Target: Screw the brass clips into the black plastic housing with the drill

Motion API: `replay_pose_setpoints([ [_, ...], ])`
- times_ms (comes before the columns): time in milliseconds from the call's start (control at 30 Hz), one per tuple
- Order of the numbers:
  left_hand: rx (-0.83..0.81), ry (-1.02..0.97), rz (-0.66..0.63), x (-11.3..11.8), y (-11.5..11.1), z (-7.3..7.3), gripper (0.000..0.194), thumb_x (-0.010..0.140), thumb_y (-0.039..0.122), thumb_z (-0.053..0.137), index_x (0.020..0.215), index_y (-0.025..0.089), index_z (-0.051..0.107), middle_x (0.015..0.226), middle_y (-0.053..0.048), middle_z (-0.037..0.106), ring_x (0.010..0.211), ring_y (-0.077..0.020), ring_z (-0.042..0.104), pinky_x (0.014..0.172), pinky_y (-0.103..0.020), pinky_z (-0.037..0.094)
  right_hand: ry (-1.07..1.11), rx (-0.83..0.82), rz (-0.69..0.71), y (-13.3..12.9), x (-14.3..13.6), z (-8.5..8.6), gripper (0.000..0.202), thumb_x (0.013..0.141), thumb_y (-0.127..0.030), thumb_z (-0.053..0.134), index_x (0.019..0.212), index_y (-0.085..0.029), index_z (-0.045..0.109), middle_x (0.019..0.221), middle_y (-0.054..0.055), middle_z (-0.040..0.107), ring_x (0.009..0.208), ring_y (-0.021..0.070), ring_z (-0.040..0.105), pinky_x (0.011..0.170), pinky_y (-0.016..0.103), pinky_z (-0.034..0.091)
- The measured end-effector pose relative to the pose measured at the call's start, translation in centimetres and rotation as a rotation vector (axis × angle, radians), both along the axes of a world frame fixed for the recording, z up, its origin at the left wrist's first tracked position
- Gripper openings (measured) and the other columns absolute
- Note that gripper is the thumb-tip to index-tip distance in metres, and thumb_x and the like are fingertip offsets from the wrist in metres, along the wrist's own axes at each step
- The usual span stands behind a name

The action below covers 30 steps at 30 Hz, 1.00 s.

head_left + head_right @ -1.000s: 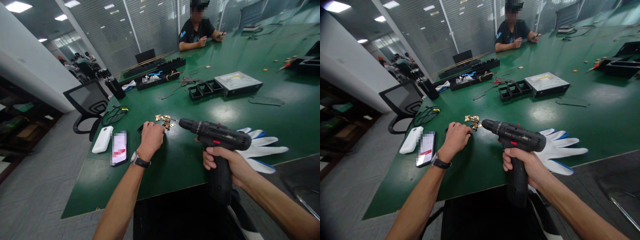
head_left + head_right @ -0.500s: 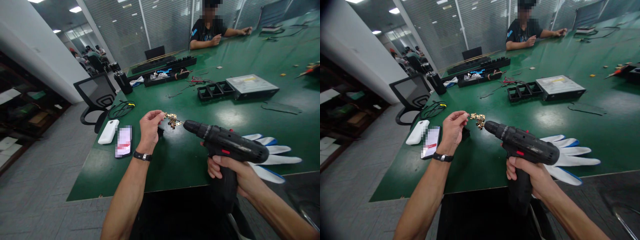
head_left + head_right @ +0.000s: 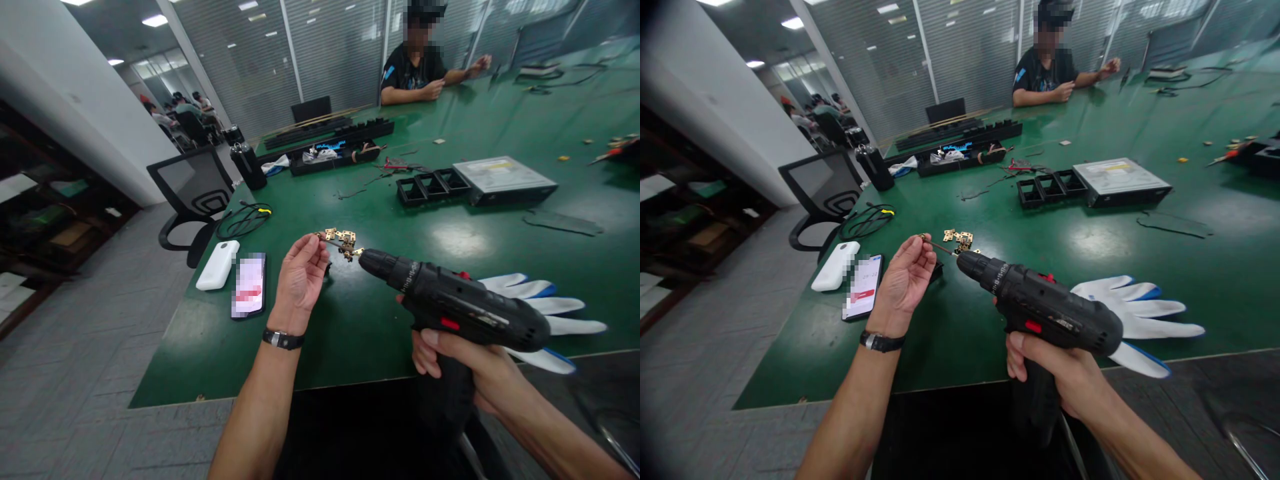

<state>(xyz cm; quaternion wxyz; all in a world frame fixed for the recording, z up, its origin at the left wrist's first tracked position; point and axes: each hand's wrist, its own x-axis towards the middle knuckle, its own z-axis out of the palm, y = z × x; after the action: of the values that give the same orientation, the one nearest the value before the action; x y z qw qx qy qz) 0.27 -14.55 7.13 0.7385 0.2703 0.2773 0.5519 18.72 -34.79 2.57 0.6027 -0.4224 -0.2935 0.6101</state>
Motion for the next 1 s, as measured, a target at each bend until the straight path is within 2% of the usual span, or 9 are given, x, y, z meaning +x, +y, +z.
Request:
replay_pose_setpoints([
  [167, 0.039, 0.042, 0.029, -0.3, -0.4, -0.2, 0.014, 0.081, 0.013, 0.087, 0.092, 0.016, 0.077, 0.102, -0.004, 0.080, 0.087, -0.0095, 0.074, 0.086, -0.023, 0.060, -0.019, 0.029, -0.001, 0.1, -0.3, 0.0, 0.054, 0.094, -0.034, 0.078, 0.142, -0.017, 0.062, 0.066, -0.001, 0.061, 0.056, 0.0175, 0.057, 0.062, 0.036, 0.053],
  [433, 0.211, 0.223, 0.165, -0.2, -0.3, -1.0, 0.020, 0.080, 0.023, 0.089, 0.095, 0.018, 0.077, 0.110, -0.007, 0.080, 0.103, -0.0157, 0.076, 0.097, -0.033, 0.061, -0.050, 0.024, -0.005, 0.1, -0.8, 0.2, 0.056, 0.094, -0.036, 0.078, 0.145, -0.019, 0.062, 0.063, -0.001, 0.062, 0.057, 0.0188, 0.057, 0.061, 0.036, 0.050],
  [733, 0.261, 0.246, 0.187, -0.4, -0.4, -0.9, 0.020, 0.080, 0.024, 0.089, 0.094, 0.018, 0.076, 0.108, -0.006, 0.080, 0.104, -0.0160, 0.076, 0.100, -0.035, 0.059, -0.101, 0.050, 0.005, 0.0, -0.9, 0.3, 0.050, 0.097, -0.037, 0.075, 0.141, -0.016, 0.062, 0.063, -0.001, 0.063, 0.058, 0.0194, 0.059, 0.061, 0.037, 0.049],
  [867, 0.299, 0.254, 0.227, -0.3, -0.5, -0.9, 0.024, 0.077, 0.025, 0.092, 0.094, 0.018, 0.076, 0.105, -0.005, 0.081, 0.099, -0.0149, 0.076, 0.098, -0.033, 0.060, 0.040, -0.002, -0.003, -0.1, -1.2, 0.7, 0.058, 0.094, -0.035, 0.078, 0.147, -0.018, 0.061, 0.065, -0.002, 0.060, 0.055, 0.0164, 0.055, 0.062, 0.036, 0.051],
  [1000, 0.340, 0.278, 0.277, -0.1, -0.6, -0.7, 0.026, 0.076, 0.027, 0.093, 0.095, 0.019, 0.076, 0.104, -0.005, 0.082, 0.098, -0.0152, 0.076, 0.096, -0.033, 0.060, 0.210, -0.041, 0.038, -0.1, -1.5, 0.9, 0.057, 0.090, -0.035, 0.080, 0.143, -0.017, 0.066, 0.065, -0.003, 0.057, 0.053, 0.0137, 0.051, 0.060, 0.035, 0.050],
])
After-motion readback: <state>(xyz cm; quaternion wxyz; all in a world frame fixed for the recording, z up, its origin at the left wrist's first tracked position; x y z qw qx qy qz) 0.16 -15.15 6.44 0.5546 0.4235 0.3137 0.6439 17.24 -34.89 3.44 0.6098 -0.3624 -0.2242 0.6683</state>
